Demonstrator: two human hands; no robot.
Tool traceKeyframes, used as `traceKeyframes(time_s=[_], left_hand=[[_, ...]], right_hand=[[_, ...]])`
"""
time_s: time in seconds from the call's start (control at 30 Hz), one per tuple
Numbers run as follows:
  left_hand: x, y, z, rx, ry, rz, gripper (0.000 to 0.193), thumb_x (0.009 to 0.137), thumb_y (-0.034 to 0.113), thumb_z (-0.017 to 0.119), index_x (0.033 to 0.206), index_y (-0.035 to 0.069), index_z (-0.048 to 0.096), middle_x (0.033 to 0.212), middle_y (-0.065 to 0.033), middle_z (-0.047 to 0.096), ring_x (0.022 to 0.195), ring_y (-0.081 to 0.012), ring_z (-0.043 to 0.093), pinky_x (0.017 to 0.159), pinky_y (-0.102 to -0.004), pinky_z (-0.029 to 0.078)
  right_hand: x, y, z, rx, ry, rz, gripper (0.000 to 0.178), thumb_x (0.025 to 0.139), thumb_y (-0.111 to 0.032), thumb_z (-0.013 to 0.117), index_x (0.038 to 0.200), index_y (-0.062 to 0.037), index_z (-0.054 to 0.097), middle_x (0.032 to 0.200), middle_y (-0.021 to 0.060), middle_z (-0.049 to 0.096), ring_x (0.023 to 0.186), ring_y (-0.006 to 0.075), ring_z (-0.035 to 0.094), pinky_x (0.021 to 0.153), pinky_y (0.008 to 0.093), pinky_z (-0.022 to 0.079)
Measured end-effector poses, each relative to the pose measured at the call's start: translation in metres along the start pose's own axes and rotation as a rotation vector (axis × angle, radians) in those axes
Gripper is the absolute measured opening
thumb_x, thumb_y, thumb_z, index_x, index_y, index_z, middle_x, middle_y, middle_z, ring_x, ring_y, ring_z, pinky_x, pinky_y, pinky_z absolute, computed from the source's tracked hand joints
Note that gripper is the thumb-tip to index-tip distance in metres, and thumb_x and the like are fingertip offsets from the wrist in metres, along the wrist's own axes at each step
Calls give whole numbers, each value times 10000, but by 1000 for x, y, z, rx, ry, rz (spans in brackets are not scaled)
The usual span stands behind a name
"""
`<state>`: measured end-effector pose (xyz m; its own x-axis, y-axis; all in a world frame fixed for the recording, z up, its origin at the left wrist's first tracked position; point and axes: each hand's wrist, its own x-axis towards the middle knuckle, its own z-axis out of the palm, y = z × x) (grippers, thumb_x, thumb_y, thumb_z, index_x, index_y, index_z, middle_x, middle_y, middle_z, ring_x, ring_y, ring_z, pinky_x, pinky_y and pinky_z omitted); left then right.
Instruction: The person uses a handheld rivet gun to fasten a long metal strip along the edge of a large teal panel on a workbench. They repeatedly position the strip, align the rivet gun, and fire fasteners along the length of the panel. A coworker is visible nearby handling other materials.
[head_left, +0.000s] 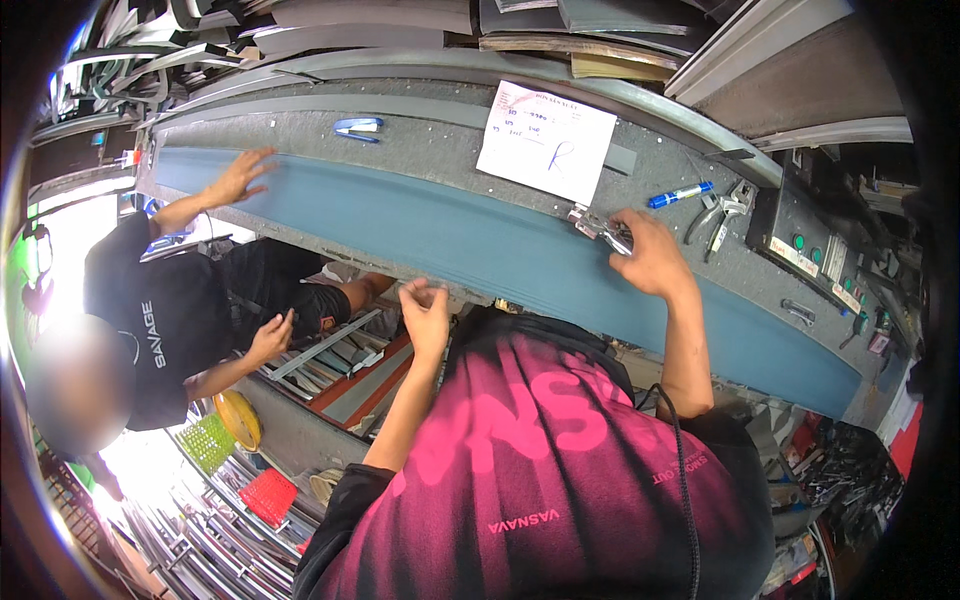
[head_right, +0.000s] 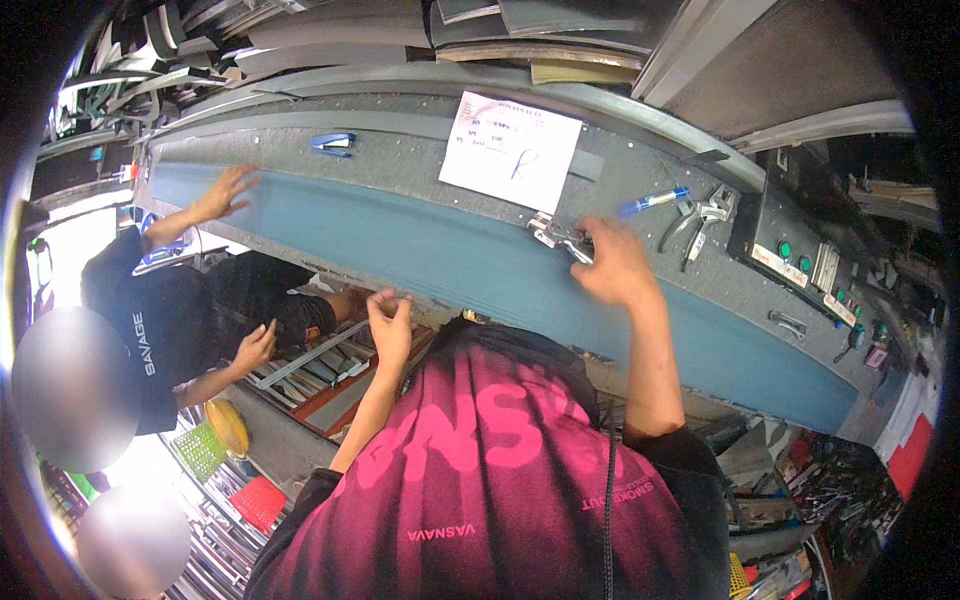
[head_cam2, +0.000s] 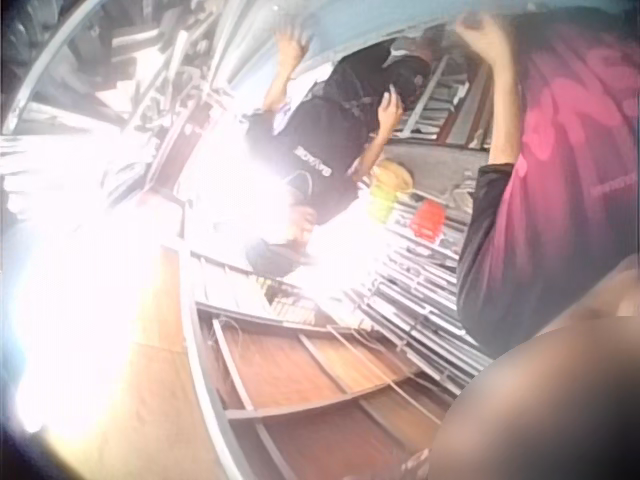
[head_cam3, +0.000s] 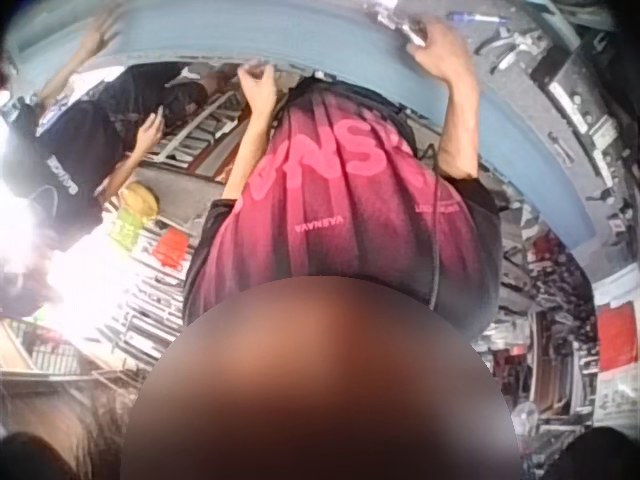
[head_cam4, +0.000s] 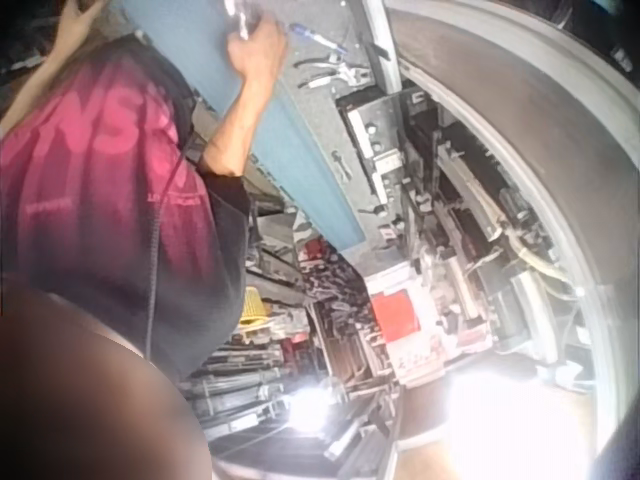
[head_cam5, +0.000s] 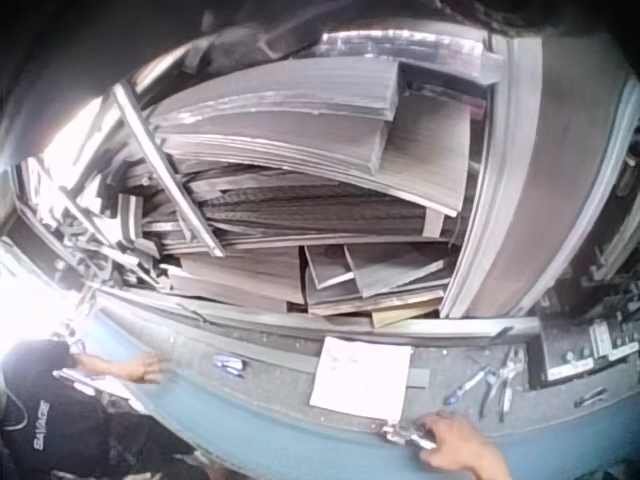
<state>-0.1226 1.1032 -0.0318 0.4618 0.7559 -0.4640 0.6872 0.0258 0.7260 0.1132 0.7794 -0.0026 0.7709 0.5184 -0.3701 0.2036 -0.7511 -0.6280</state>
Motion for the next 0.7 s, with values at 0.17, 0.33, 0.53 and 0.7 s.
traceKeyframes(time_s=[0.17, 0.33, 0.53, 0.7], left_hand=[[-15, -12, 0, -338, -406, -335, 514, 1045, 347, 708, 1404, 18, 544, 1169, -146, 733, 868, -219, 737, 749, -380, 615], [-9, 6, 9, -269, -481, -378, 388, 1055, 316, 693, 1320, 58, 577, 1114, -123, 742, 814, -213, 748, 746, -375, 628], [-16, 10, 25, -316, -469, -250, 330, 1080, 280, 645, 1292, 63, 516, 1284, -180, 673, 1020, -317, 777, 841, -447, 659], [-17, 21, 30, -507, -443, -354, 448, 1089, 312, 633, 1369, 9, 458, 1368, -235, 595, 1231, -453, 696, 991, -561, 639]], right_hand=[[-15, -4, 8, -13, 2, -19, 540, 776, -192, 791, 1294, -84, 680, 1199, 227, 705, 1169, 460, 655, 1048, 549, 511], [-38, -11, 11, 19, 24, -55, 541, 774, -191, 798, 1293, -92, 680, 1242, 204, 706, 1199, 449, 644, 1077, 540, 501], [-66, -19, 17, 53, 32, -77, 546, 781, -174, 811, 1306, -99, 679, 1279, 208, 701, 1231, 454, 627, 1097, 530, 496], [-86, -20, 19, 146, 34, -53, 543, 783, -148, 804, 1308, -87, 681, 1245, 211, 703, 1199, 443, 641, 1055, 521, 511]])
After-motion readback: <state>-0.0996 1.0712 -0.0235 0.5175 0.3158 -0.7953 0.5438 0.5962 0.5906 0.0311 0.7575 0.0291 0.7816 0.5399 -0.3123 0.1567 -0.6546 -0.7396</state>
